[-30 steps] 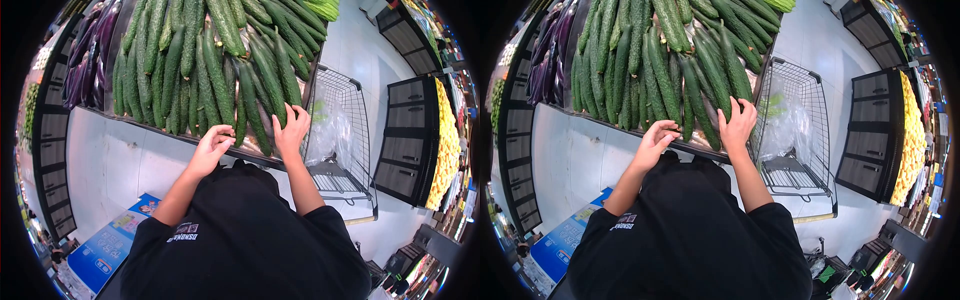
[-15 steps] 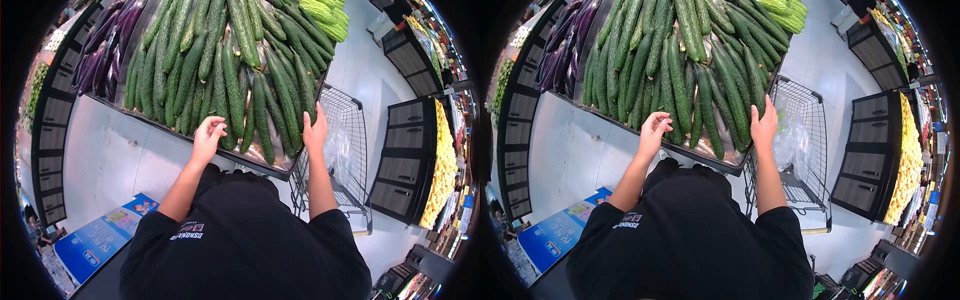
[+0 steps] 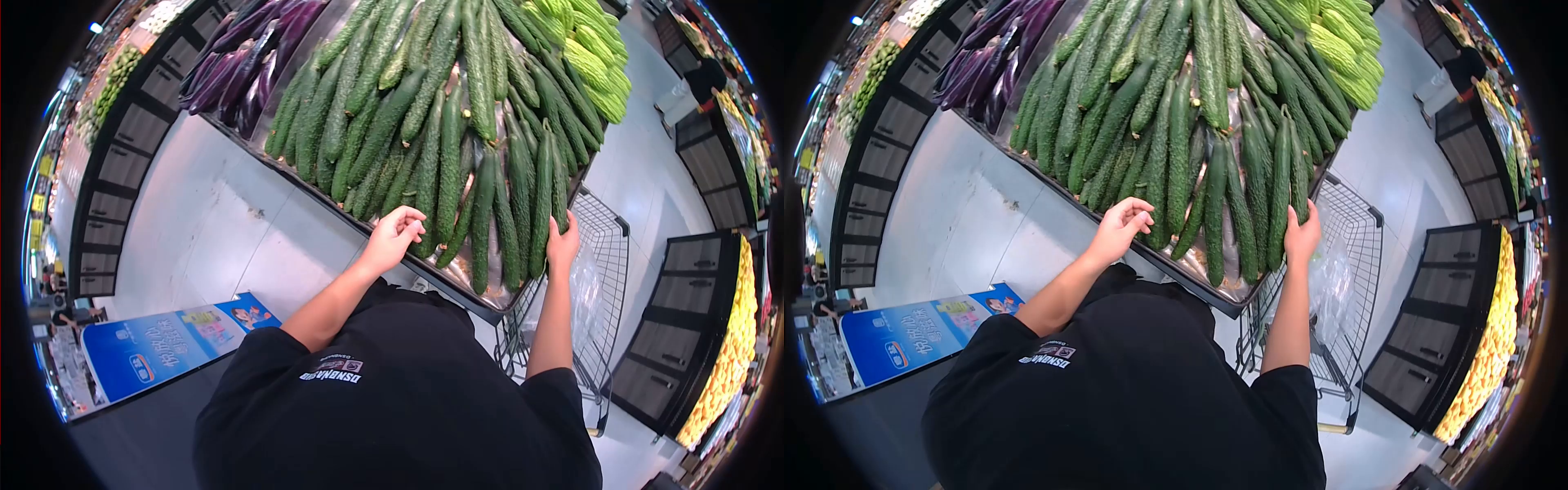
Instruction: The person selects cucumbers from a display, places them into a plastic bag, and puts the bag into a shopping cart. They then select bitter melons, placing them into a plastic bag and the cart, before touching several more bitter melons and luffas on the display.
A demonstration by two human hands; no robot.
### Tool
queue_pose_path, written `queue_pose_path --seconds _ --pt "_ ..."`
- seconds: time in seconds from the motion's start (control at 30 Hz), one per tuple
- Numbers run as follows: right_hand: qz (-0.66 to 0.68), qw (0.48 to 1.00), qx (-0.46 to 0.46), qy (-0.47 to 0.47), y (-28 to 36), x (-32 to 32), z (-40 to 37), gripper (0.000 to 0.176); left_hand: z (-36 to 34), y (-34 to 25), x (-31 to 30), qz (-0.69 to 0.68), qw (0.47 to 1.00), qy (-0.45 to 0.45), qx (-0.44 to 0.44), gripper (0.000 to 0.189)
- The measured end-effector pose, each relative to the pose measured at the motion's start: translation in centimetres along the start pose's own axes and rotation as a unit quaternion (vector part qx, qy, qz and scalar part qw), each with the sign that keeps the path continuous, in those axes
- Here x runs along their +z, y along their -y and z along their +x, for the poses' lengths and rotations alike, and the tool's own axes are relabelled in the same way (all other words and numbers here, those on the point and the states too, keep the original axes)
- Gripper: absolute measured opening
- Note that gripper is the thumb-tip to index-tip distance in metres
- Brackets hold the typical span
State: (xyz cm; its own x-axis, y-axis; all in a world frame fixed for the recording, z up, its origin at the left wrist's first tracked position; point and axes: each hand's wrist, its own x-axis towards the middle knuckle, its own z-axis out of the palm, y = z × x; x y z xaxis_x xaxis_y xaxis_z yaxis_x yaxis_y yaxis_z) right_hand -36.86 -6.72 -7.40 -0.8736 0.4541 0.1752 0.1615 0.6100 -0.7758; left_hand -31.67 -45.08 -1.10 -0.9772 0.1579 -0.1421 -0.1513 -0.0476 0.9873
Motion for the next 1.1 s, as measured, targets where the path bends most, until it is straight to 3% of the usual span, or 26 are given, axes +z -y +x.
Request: queue_pose_path --seconds 0.17,0.23,0.3,0.4,0.57,0.67,0.7,0.8,0.83,0.9,0.97,1.03,1.1 --pt "0.119 0.992 0.026 0.020 -3.3 0.5 0.8 0.049 -0.8 -0.3 -1.1 -0.001 1.000 -0.030 0.002 0.015" --pt "0.239 0.964 0.088 0.081 -2.0 -0.8 0.9 0.049 -1.1 -0.1 -1.7 -0.011 0.999 -0.040 0.004 0.014" --pt "0.263 0.953 0.104 0.105 -0.7 -1.8 1.1 0.043 -1.4 0.1 -2.1 -0.009 0.998 -0.054 0.002 0.015" --pt "0.372 0.892 0.154 0.207 -1.8 -2.3 2.3 0.033 -1.7 0.5 -2.9 -0.015 0.998 -0.067 0.006 0.015" --pt "0.394 0.884 0.144 0.204 -1.4 -3.9 3.7 0.036 -1.8 0.9 -4.0 -0.018 0.996 -0.071 0.049 0.017" --pt "0.445 0.871 0.139 0.152 0.0 -4.6 3.6 0.031 -2.0 0.5 -4.9 -0.022 0.998 -0.063 0.024 0.017" --pt "0.442 0.874 0.142 0.143 0.8 -5.1 3.1 0.031 -1.9 0.5 -5.2 -0.034 0.997 -0.068 0.019 0.017" --pt "0.558 0.807 0.127 0.145 4.1 -5.3 1.1 0.041 -1.2 -0.2 -6.3 -0.044 0.997 -0.059 0.005 0.018" --pt "0.554 0.811 0.128 0.135 5.7 -4.8 0.1 0.041 -0.8 -0.4 -6.7 -0.042 0.998 -0.055 0.001 0.018" --pt "0.663 0.722 0.125 0.154 9.9 -3.7 -2.2 0.050 0.2 -0.9 -7.5 -0.049 0.998 -0.032 -0.005 0.018" --pt "0.653 0.735 0.148 0.111 14.0 -2.0 -4.4 0.055 1.3 -1.0 -9.0 -0.056 0.998 -0.002 0.001 0.019" --pt "0.699 0.691 0.098 0.156 17.2 0.1 -6.1 0.056 2.2 -1.7 -10.3 -0.058 0.998 0.032 -0.009 0.019" --pt "0.686 0.706 0.117 0.131 20.8 3.0 -8.1 0.055 3.0 -2.9 -11.7 -0.058 0.996 0.071 -0.014 0.020"
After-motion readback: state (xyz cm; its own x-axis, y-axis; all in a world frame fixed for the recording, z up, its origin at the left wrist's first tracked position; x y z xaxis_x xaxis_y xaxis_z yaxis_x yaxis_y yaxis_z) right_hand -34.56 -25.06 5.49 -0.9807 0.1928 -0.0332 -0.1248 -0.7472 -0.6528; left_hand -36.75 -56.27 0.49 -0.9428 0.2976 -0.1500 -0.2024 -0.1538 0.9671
